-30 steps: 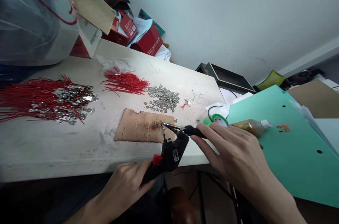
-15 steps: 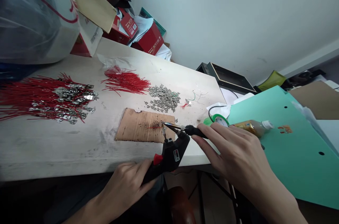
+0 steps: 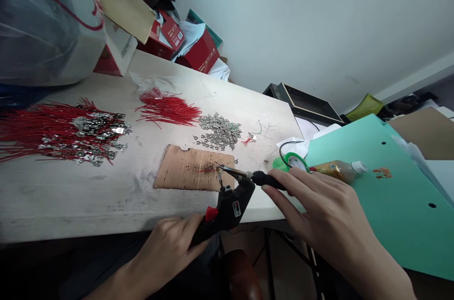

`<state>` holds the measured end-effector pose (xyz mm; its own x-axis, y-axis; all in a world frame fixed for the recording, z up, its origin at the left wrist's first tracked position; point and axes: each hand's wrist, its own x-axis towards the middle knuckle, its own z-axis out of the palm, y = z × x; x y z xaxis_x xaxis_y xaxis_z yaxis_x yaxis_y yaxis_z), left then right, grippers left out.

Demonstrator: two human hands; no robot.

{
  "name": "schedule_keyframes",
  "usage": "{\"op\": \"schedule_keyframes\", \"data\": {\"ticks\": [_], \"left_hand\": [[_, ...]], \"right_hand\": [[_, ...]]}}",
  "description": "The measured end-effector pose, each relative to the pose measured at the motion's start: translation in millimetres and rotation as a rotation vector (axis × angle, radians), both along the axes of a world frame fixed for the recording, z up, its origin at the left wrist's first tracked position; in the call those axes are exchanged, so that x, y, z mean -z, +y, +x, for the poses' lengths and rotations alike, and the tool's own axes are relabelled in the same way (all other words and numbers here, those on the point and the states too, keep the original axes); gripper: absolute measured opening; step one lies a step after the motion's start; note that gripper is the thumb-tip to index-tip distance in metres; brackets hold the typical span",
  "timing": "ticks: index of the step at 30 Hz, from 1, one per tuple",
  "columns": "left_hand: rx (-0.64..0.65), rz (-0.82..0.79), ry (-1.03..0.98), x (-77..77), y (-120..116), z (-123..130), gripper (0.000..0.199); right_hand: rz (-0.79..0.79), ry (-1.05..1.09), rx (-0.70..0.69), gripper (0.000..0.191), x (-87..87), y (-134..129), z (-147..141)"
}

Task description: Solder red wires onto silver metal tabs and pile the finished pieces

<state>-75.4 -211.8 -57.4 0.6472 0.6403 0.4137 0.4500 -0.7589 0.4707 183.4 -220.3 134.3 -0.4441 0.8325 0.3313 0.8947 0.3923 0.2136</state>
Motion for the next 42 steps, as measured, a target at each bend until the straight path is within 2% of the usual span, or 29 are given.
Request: {"op": "schedule_keyframes", "data": {"ticks": [8, 16, 26, 31, 36, 42], "left_hand": [[-0.016, 0.002, 0.0, 1.3, 0, 0, 0.028], [-0.01, 0.012, 0.001, -0.3, 0, 0, 0.036], [-0.018, -0.004, -0.006, 1.2, -1, 1, 0.028], [-0.006, -0.01, -0.004, 2.8, -1, 0, 0.024], [-0.01, -0.014, 0.01, 1.8, -1, 0, 0.023], [-0.02, 0.012, 0.014, -0.9, -1, 1, 0.026]], "right_hand": [[-0.081, 0.003, 0.053, 0.026, -1.5, 4, -6], [-0.088, 0.007, 0.064, 0.027, 0.0, 3, -4], [-0.046, 0.004, 0.04, 0.025, 2.5, 4, -2], [-0.089, 0.001, 0.066, 0.028, 1.4, 5, -4], [-0.079, 0.057, 0.07, 0.024, 2.3, 1, -3], [0.007, 0.125, 0.131, 0.024, 1.0, -4, 9]]}}
